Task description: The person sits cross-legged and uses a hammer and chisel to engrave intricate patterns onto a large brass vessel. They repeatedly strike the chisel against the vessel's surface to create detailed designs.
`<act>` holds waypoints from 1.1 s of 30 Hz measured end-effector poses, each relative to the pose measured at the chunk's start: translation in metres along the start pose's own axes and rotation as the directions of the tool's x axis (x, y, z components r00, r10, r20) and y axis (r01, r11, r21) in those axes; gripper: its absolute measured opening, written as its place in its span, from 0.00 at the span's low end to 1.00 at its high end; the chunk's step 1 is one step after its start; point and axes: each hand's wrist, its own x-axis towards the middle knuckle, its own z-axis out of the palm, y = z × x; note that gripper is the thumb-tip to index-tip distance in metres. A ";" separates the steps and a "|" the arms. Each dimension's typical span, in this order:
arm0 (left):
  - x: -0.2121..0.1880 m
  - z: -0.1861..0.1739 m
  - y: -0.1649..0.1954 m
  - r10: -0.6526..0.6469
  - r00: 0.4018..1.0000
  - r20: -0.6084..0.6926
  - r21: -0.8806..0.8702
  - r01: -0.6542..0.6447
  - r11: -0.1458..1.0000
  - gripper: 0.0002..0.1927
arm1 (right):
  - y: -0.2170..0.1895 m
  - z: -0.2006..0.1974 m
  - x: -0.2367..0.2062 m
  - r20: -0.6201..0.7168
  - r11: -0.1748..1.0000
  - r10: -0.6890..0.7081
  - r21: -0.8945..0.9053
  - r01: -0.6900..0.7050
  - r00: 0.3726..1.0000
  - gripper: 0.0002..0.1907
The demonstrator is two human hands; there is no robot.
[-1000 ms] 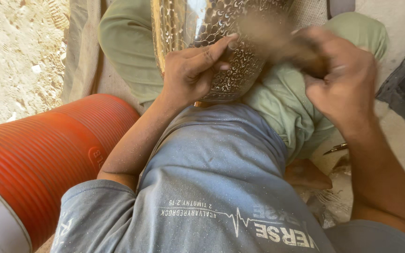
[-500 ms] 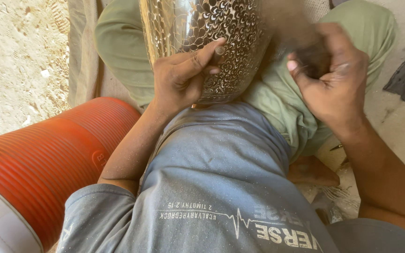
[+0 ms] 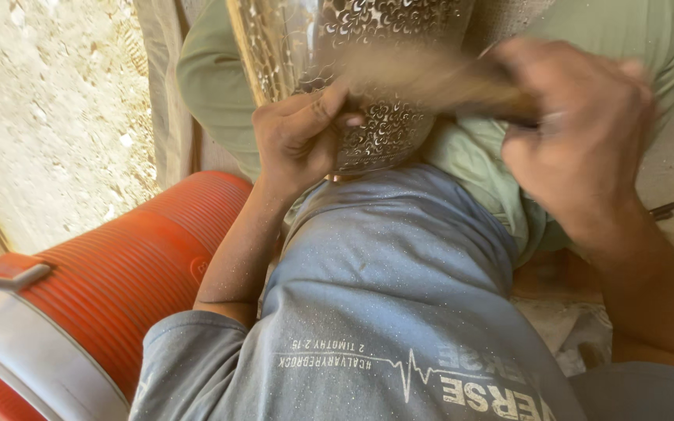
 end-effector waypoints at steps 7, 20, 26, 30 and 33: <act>0.003 0.021 0.001 -0.026 1.000 0.013 -0.061 0.027 0.998 0.31 | 0.019 -0.008 -0.013 -0.004 0.997 0.005 0.081 -0.004 1.000 0.23; 0.009 0.030 -0.001 -0.033 0.998 0.062 0.007 0.033 0.999 0.29 | 0.028 -0.003 -0.028 -0.049 0.973 0.112 0.206 -0.100 0.993 0.21; 0.009 0.033 -0.005 -0.028 0.998 0.052 -0.050 0.030 0.998 0.30 | 0.034 0.009 -0.036 -0.087 0.986 0.098 0.147 -0.084 0.991 0.14; 0.006 0.033 -0.008 -0.056 0.996 0.064 -0.027 0.058 0.998 0.29 | 0.033 0.011 -0.040 -0.016 0.958 0.202 0.211 -0.194 0.979 0.15; 0.003 0.031 -0.011 -0.072 0.995 0.066 -0.105 0.079 0.991 0.29 | 0.030 0.011 -0.041 -0.096 0.995 0.095 0.029 -0.092 0.991 0.15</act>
